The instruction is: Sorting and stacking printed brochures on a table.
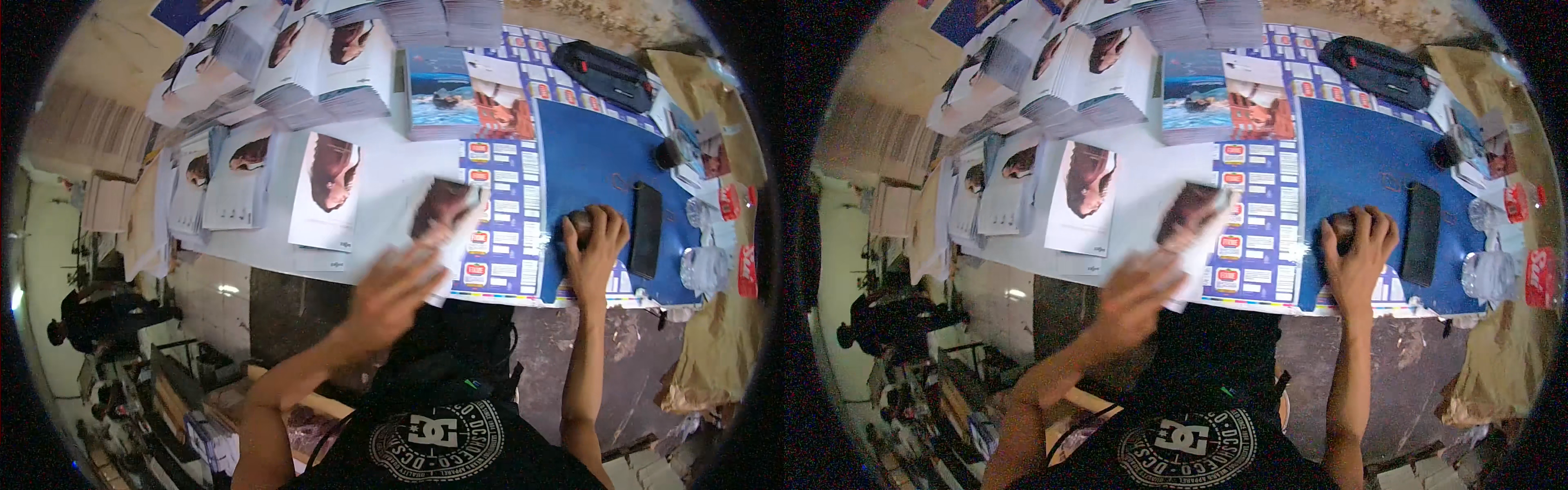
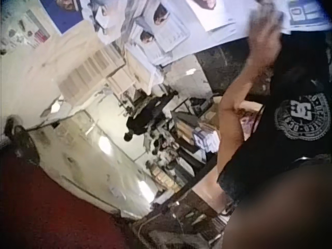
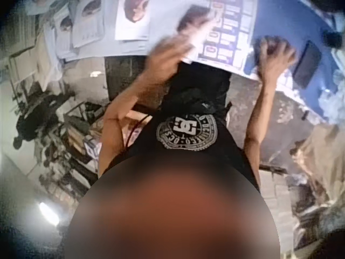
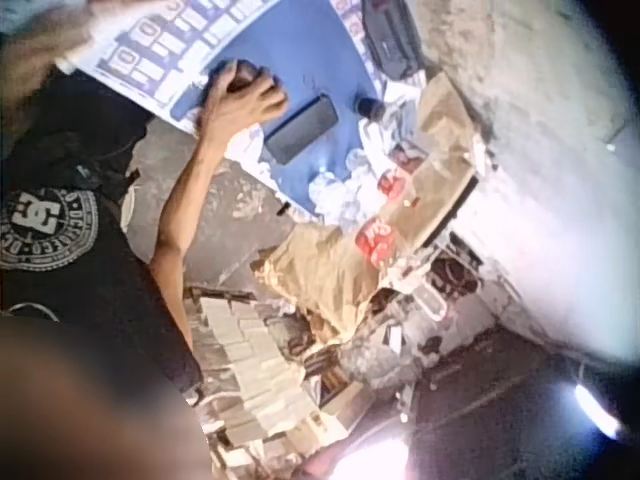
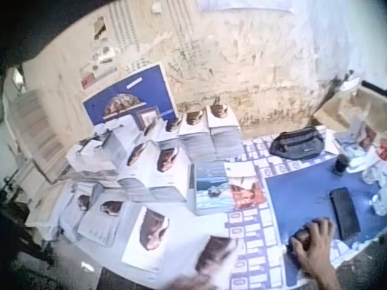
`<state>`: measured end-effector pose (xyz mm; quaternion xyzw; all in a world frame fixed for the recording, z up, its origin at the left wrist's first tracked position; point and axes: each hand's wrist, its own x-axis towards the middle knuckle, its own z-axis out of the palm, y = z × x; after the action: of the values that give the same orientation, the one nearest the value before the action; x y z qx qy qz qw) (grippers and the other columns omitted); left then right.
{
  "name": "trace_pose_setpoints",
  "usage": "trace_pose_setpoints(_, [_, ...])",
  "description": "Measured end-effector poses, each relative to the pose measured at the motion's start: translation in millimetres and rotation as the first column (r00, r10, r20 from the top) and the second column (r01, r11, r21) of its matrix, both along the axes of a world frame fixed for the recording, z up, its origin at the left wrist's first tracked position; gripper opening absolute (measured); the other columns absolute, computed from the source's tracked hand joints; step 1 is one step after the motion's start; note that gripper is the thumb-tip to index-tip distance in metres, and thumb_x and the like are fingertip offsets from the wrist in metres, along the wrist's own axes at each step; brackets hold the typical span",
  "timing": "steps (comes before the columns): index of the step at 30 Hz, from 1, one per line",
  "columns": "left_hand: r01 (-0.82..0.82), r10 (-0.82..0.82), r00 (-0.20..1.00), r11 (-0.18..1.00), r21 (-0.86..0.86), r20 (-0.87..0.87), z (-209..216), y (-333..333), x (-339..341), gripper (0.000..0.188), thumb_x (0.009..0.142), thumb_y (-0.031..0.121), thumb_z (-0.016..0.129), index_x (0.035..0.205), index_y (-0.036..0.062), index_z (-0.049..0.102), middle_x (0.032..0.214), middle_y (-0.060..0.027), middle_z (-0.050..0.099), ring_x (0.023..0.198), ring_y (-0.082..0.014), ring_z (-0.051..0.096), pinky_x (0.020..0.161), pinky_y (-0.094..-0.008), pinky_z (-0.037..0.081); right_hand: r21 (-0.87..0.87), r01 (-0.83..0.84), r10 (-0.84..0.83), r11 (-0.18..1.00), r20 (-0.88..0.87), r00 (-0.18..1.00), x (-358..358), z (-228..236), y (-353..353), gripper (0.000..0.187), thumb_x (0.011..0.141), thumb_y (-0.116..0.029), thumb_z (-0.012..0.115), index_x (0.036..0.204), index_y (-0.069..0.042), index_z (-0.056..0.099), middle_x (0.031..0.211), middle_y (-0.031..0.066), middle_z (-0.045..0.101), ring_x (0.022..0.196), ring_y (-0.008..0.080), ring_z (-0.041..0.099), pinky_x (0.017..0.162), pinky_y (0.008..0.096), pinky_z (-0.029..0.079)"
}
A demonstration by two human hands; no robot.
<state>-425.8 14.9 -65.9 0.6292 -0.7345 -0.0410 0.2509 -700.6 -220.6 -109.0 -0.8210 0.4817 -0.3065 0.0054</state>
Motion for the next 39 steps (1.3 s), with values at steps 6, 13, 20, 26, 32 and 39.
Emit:
trace_pose_setpoints(6, [-0.346,0.307,0.936,0.891,0.293,0.173,2,36,114,0.059,0.095,0.025,0.069,0.15,0.0098,0.055,0.161,-0.0179,0.044,0.15,-0.0381,0.038,0.123,-0.057,0.026,0.045,0.003,-0.005,0.999,0.051,0.999,2,2,0,0.044,0.088,-0.027,0.079,0.121,-0.005,0.062,0.134,0.0196,0.055,0.131,0.0438,0.042,0.112,0.0551,0.035])
trace_pose_setpoints(13, [-0.348,0.277,0.917,0.907,0.238,0.286,-25,41,153,0.101,0.084,0.054,0.079,0.158,0.0014,0.035,0.164,-0.0244,0.031,0.152,-0.0413,0.031,0.124,-0.0593,0.021,0.105,-0.014,0.005,0.994,0.087,0.996,6,5,1,0.043,0.088,-0.026,0.08,0.121,-0.005,0.064,0.137,0.0194,0.054,0.134,0.0433,0.04,0.113,0.0552,0.035])
trace_pose_setpoints(20, [-0.428,0.393,0.887,0.896,0.115,0.243,0,-15,180,0.103,0.081,0.045,0.084,0.158,-0.0014,0.032,0.16,-0.0256,0.036,0.149,-0.0439,0.033,0.124,-0.0578,0.023,0.098,0.019,-0.026,0.995,0.069,0.997,2,0,-2,0.045,0.086,-0.027,0.082,0.122,-0.006,0.064,0.139,0.0187,0.053,0.135,0.0425,0.041,0.114,0.0539,0.035])
trace_pose_setpoints(26, [-0.166,0.17,0.985,0.978,-0.128,0.022,33,-116,122,0.09,0.083,0.027,0.085,0.156,0.0033,0.039,0.161,-0.0211,0.039,0.15,-0.0383,0.036,0.124,-0.0533,0.026,0.033,0.031,-0.032,0.999,0.045,0.998,3,8,4,0.058,0.084,-0.032,0.084,0.132,-0.009,0.061,0.149,0.0172,0.049,0.144,0.0418,0.036,0.119,0.0571,0.025])
trace_pose_setpoints(32, [-0.092,0.107,0.962,0.993,-0.068,0.25,-6,-192,126,0.061,0.092,0.033,0.075,0.147,0.0128,0.056,0.157,-0.0128,0.049,0.148,-0.0322,0.043,0.123,-0.0601,0.023,0.096,-0.274,0.189,0.957,0.51,0.839,-5,10,52,0.045,0.093,-0.014,0.073,0.133,0.002,0.059,0.143,0.0188,0.055,0.131,0.0339,0.053,0.112,0.0451,0.039])
trace_pose_setpoints(39, [-0.208,0.203,0.976,0.977,0.057,0.085,6,-62,31,0.042,0.091,0.02,0.076,0.132,0.0139,0.071,0.149,-0.01,0.059,0.143,-0.0325,0.049,0.123,-0.063,0.022,0.361,-0.904,-0.66,0.23,0.74,0.128,35,6,93,0.082,0.104,-0.067,0.038,0.159,-0.006,0.036,0.154,0.0175,0.047,0.136,0.0306,0.05,0.113,0.0466,0.041])
